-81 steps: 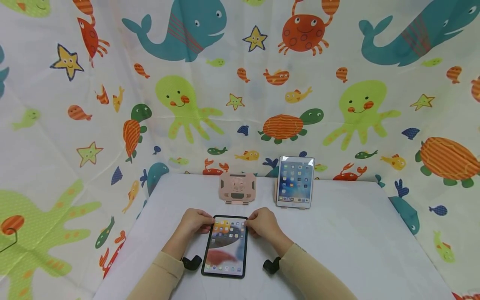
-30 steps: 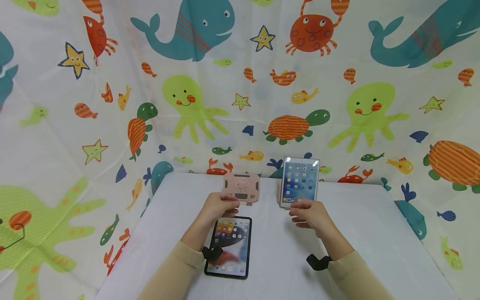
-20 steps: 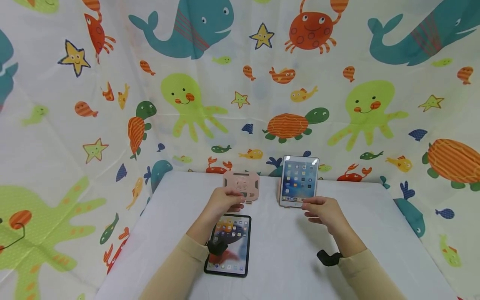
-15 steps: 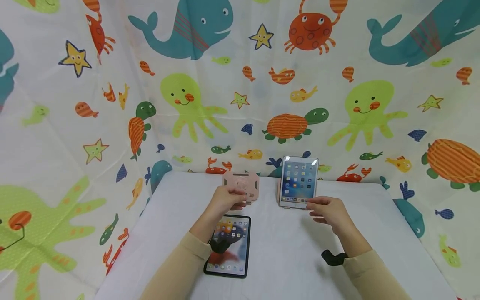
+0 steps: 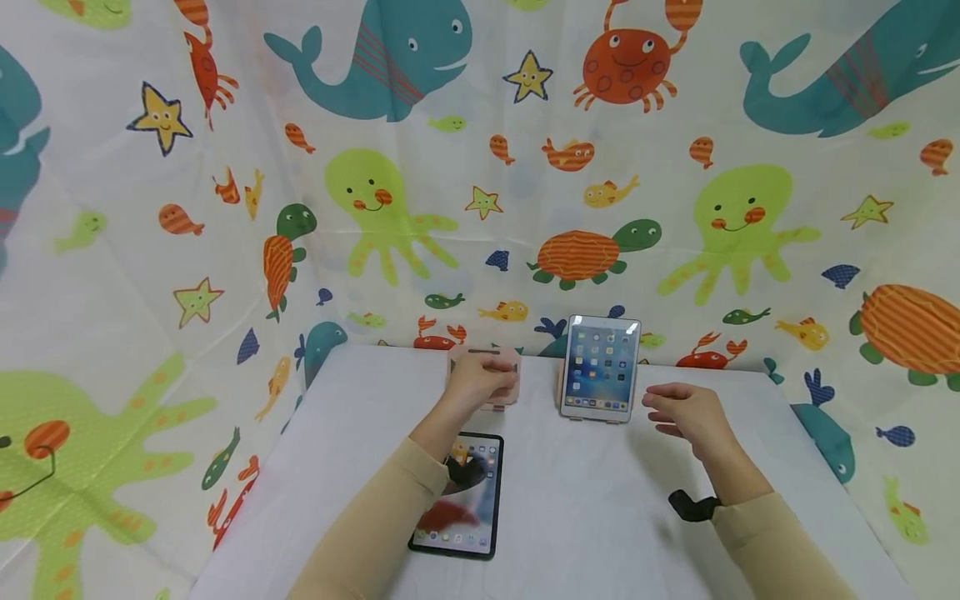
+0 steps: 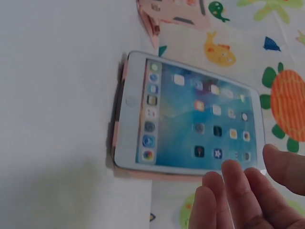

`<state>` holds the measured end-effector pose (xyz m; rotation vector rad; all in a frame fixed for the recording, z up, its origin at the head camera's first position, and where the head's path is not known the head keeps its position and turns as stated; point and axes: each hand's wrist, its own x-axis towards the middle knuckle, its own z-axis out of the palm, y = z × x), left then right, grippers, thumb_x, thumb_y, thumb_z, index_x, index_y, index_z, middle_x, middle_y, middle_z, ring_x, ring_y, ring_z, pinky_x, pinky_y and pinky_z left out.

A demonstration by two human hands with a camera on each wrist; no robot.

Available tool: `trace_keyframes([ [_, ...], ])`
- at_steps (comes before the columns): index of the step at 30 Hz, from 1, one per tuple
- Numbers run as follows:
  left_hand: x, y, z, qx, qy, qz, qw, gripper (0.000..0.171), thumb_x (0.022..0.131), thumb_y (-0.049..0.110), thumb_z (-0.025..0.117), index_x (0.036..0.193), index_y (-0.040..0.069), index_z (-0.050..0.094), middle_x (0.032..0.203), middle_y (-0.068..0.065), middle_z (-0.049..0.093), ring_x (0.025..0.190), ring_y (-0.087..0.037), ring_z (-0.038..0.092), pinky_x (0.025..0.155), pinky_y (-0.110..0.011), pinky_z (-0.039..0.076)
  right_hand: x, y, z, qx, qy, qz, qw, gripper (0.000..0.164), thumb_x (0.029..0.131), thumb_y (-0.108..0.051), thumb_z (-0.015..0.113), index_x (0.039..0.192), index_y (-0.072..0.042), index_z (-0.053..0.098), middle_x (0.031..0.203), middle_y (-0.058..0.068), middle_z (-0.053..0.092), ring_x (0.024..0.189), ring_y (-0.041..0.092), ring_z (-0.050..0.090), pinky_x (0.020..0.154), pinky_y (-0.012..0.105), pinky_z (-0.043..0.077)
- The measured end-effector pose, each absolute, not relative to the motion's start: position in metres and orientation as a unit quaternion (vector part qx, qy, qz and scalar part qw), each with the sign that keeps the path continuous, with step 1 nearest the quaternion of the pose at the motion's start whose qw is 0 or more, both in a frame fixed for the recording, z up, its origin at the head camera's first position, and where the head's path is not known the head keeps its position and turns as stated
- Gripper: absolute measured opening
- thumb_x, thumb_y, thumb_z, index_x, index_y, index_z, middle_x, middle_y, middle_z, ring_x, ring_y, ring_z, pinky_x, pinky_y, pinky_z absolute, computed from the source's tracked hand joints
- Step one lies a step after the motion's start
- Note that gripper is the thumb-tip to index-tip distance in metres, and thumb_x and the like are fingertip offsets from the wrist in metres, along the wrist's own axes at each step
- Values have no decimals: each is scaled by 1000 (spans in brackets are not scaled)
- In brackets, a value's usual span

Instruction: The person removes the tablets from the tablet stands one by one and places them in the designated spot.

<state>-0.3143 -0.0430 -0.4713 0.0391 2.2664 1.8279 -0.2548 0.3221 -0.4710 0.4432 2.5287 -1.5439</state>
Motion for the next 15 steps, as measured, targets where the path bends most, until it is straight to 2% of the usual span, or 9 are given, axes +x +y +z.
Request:
trace_keyframes([
  [4,-321,-34,-469,3,779,616,118,21,96,24,84,114,15,81,107,-5,81,106,-34,79,100,-47,65,-261,332,-470,151,845,-509,65,61,103,-43,72,148,-2,61,143,24,68,109,27,78,91,38,67],
  [11,-332,-21,-467,6,774,623,115,34,98,26,81,128,10,76,110,-6,80,106,-27,79,103,-45,63,-274,345,-471,162,837,-521,45,59,105,-44,70,147,-4,62,140,21,71,105,22,78,90,36,67],
  [15,-336,-12,-465,-6,772,625,113,33,98,26,82,128,14,76,110,-5,80,107,-27,78,102,-42,64,-282,347,-473,166,826,-537,26,59,104,-47,70,147,-6,63,134,14,76,102,17,79,88,31,67],
])
